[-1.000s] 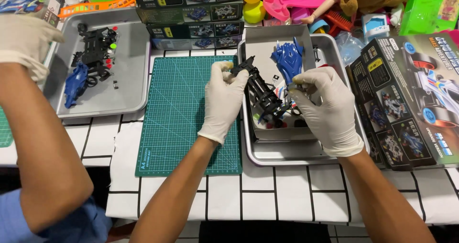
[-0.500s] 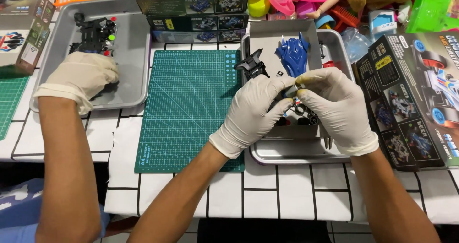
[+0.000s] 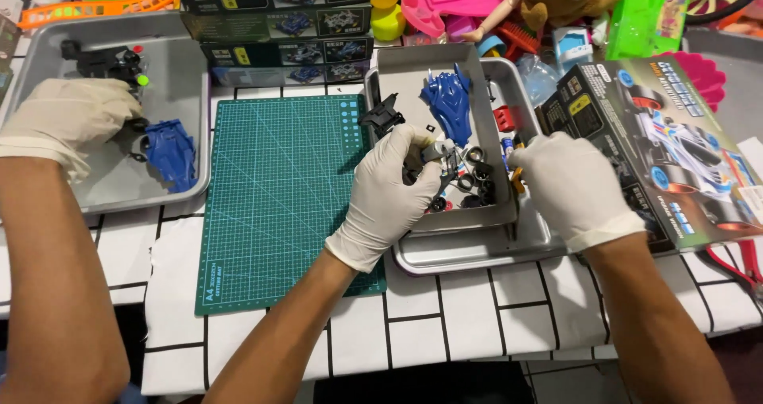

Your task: Assembling a miniature toy car chassis by fitting gears, axles, and other small mechanical components into place.

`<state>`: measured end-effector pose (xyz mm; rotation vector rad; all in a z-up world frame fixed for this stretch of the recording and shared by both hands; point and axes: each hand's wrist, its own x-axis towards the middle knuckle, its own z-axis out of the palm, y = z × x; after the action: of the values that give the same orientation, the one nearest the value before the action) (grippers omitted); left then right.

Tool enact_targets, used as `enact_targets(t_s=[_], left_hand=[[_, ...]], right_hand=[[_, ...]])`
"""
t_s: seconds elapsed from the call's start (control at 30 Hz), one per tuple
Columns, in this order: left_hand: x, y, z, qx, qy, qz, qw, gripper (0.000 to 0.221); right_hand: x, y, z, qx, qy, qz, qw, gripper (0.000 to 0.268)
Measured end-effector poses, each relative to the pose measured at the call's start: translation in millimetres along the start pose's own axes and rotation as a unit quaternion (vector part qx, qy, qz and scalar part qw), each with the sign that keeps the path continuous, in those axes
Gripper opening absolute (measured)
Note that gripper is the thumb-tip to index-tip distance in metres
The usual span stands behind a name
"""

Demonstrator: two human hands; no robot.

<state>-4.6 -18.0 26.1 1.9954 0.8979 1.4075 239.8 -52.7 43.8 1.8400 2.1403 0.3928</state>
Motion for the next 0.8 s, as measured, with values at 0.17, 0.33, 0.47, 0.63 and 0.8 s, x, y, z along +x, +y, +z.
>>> enact_targets(t_s=[0.17,0.33,0.47,0.63,0.8], left_hand=[[-1.4,3.8,2.8,-0.071,0.019,-0.071,0.995,0.016],[1.1,8.7,-4.9,-0.156,0.026,-0.087,0.983,0.025],[-0.1,0.5,-3.5,-0.187,0.016,-0.118,0.975,0.021],[1.5,0.9,-7.4,-0.206,0.017,-0.139,0.968,0.02],[4.9,6.0,-12.4,-0.248,0.013,-0.169,0.954,0.015]], right_hand=[[-1.7,5.5,55.1,-0.144,0.153,-0.058,0.976,0.014],[-1.7,-2.8,43.9,-0.218,0.193,-0.07,0.954,0.014],[1.8,4.2,44.2,-0.234,0.223,-0.09,0.942,0.013],[-7.4,4.1,22.9,-0.229,0.234,-0.17,0.929,0.011],[-14.1,13.2,8.6,-0.219,0.147,-0.212,0.941,0.011]])
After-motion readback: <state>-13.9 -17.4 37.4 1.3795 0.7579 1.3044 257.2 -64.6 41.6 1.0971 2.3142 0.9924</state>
